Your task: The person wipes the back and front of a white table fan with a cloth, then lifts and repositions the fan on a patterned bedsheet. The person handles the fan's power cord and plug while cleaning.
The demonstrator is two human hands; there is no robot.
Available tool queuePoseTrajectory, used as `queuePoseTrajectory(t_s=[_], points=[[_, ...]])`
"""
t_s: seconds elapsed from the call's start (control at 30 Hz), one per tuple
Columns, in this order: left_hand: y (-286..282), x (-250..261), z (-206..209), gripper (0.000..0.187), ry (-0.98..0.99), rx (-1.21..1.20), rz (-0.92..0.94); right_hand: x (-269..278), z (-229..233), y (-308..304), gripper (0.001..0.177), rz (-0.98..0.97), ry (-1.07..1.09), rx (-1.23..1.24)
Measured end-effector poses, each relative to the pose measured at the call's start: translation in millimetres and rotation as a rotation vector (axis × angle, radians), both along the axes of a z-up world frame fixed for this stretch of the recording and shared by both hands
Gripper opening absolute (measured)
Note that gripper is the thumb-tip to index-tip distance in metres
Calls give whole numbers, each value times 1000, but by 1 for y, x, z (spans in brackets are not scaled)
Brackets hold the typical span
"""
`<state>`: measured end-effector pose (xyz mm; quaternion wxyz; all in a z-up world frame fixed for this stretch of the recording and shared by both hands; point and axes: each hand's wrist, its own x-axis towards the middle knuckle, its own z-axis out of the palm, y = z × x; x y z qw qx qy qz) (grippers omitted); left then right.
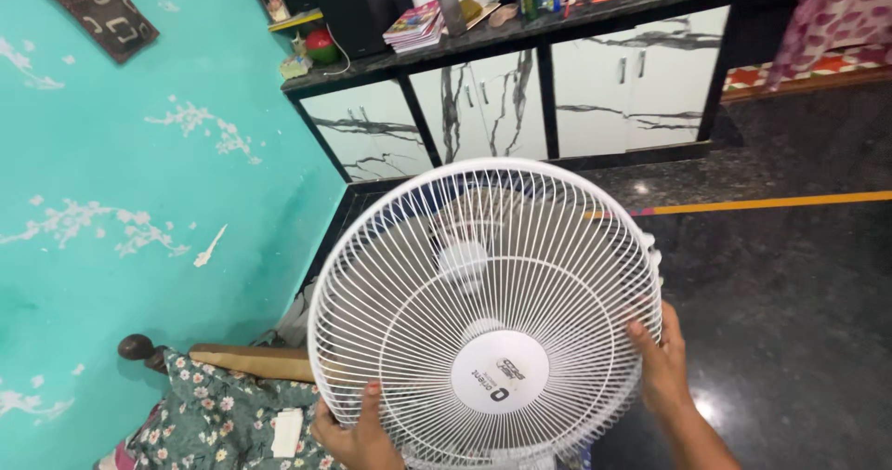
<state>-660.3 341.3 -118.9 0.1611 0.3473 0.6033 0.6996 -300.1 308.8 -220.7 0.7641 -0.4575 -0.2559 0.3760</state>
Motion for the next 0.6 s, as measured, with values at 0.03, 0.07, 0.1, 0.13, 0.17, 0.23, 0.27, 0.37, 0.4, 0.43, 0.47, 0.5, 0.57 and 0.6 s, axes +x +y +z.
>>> queuePoseTrajectory(t_s=[0.03,0.07,0.1,0.13,0.17,0.23,0.27,0.37,0.4,0.43,0.47,0.5,0.57,0.6], points=[[-10,6,17,68,-86,20,-29,7,19,-8,68,-9,-13,42],[-20,15,35,67,-145,99,-75,16,41,-19,69,-22,-36,53],[-32,22,52,65,-205,177,-120,24,64,-30,70,-35,-60,63],[-45,30,68,64,-266,246,-171,32,86,-46,72,-55,-84,66],[-59,37,83,61,-333,240,-212,39,108,-61,74,-67,-90,80],[-89,50,107,56,-471,221,-294,52,151,-95,79,-95,-107,108],[-101,56,119,56,-471,260,-324,57,171,-114,82,-109,-130,126],[-129,75,146,56,-478,331,-403,72,216,-165,87,-168,-214,169],[-139,84,151,56,-490,313,-419,79,228,-181,86,-196,-258,168],[-148,94,156,56,-502,294,-435,87,238,-197,86,-225,-303,165],[-158,101,161,57,-530,270,-465,94,245,-211,86,-241,-308,177],[-167,111,166,60,-558,244,-494,103,252,-225,86,-257,-314,189],[-177,136,172,70,-581,237,-545,122,260,-250,86,-302,-345,195],[-184,149,174,74,-579,250,-563,132,264,-265,87,-328,-370,184]])
